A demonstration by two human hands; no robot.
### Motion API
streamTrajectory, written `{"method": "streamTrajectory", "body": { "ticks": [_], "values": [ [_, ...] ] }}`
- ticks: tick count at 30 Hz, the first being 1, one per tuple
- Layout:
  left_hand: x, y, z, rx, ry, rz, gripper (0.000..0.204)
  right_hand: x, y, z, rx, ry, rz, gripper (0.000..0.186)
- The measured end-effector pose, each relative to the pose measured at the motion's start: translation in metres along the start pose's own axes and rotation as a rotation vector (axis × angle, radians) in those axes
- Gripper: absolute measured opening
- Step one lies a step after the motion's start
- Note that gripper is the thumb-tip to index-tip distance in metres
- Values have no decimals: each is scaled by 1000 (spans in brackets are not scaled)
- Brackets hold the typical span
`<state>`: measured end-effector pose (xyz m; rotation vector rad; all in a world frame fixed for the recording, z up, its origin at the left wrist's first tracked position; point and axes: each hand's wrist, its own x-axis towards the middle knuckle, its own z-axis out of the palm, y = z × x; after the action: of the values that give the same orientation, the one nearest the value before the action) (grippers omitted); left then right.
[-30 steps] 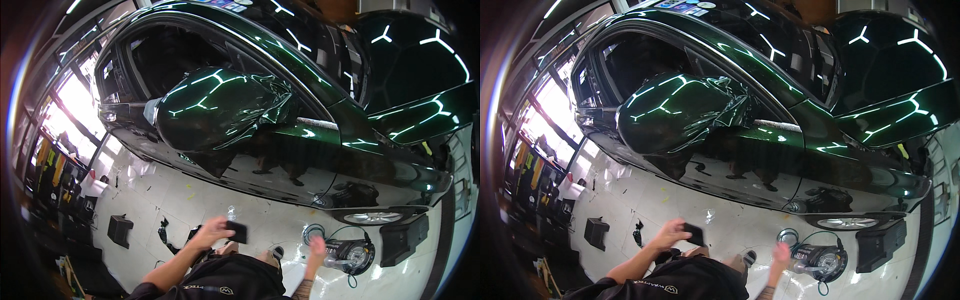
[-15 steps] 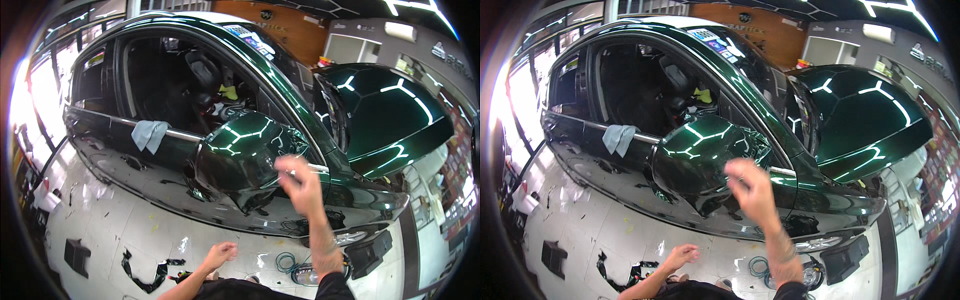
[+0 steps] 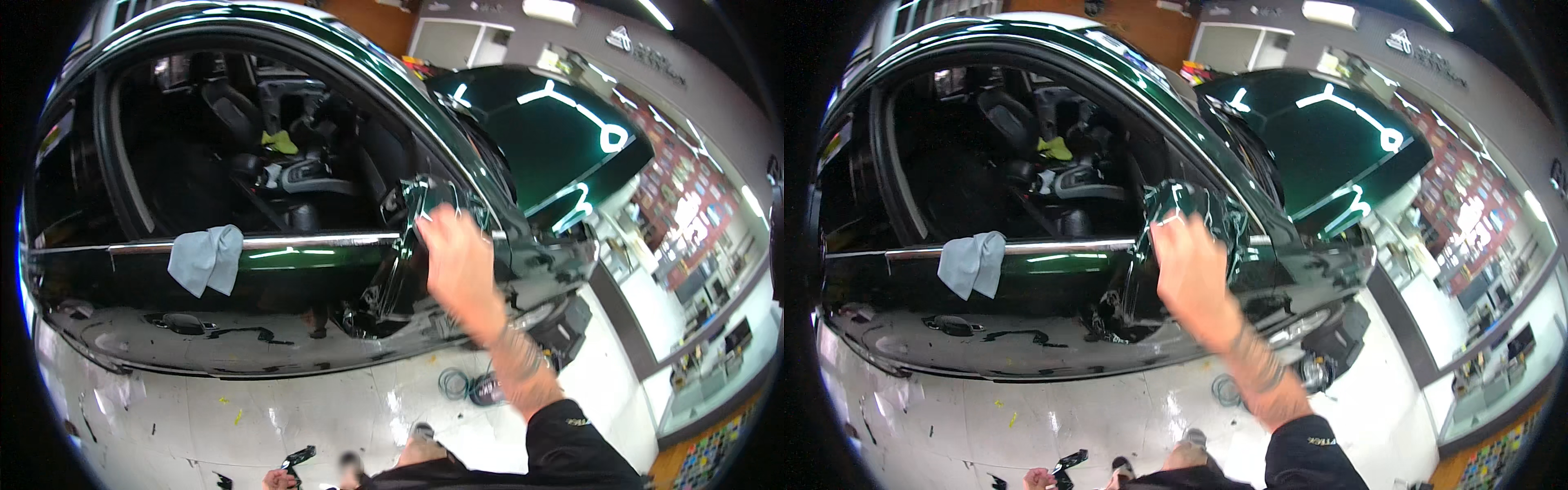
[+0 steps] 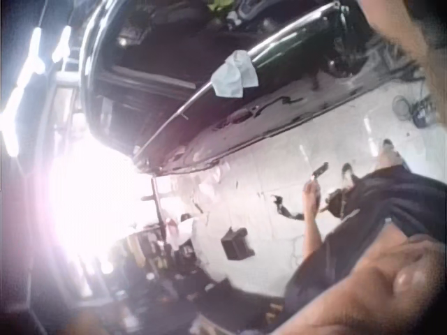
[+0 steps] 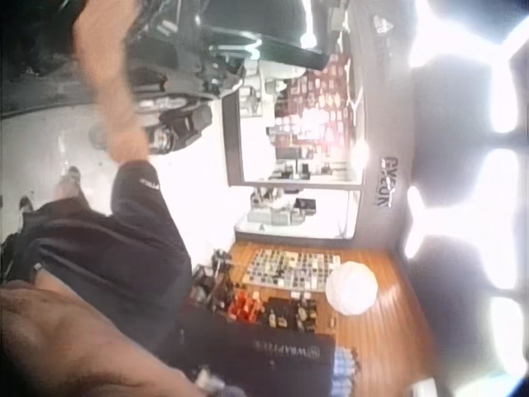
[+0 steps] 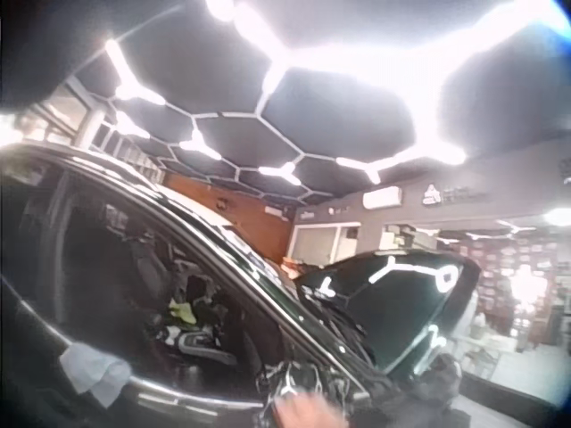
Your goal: The person applies a green vinyl wrap to a car's side mirror. They smooth the material, use a squeegee to remove air bubbles, trim excess wrap with a knife, and wipe the surface with a cloth.
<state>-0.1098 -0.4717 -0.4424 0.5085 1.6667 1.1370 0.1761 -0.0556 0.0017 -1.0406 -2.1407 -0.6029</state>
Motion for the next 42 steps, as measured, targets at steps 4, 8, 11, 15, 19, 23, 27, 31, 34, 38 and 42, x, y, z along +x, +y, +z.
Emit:
{"method": "streamTrajectory", "body": {
  "ticks": [4,8,11,15,19,23,27,31,34,38,42],
  "values": [
    [64,39,-3,202,-96,180,32,-257,-62,70,623,-746,-20,15],
    [77,69,-1,57,-62,65,42,-182,-42,10,1178,-700,397,26],
    [82,81,-3,51,-90,91,43,-44,42,-32,736,-147,255,22],
    [88,57,14,146,-189,83,40,36,168,21,390,-43,70,33],
    [65,-20,-41,305,-119,72,30,73,161,69,306,-127,21,26],
    [23,-42,-57,4,-35,-271,27,57,144,71,186,-56,108,19],
    [23,-38,-64,-8,9,-246,30,52,132,57,107,-18,61,20],
    [29,-14,-76,58,36,-287,35,40,113,15,232,-37,-12,20],
    [4,0,-77,63,86,-260,35,4,41,1,56,-77,42,28],
    [75,31,-55,139,-69,-120,36,-255,-58,79,931,-858,54,27],
    [105,85,-36,212,-91,-39,39,-188,0,30,1177,-544,99,17]
  ]
}}
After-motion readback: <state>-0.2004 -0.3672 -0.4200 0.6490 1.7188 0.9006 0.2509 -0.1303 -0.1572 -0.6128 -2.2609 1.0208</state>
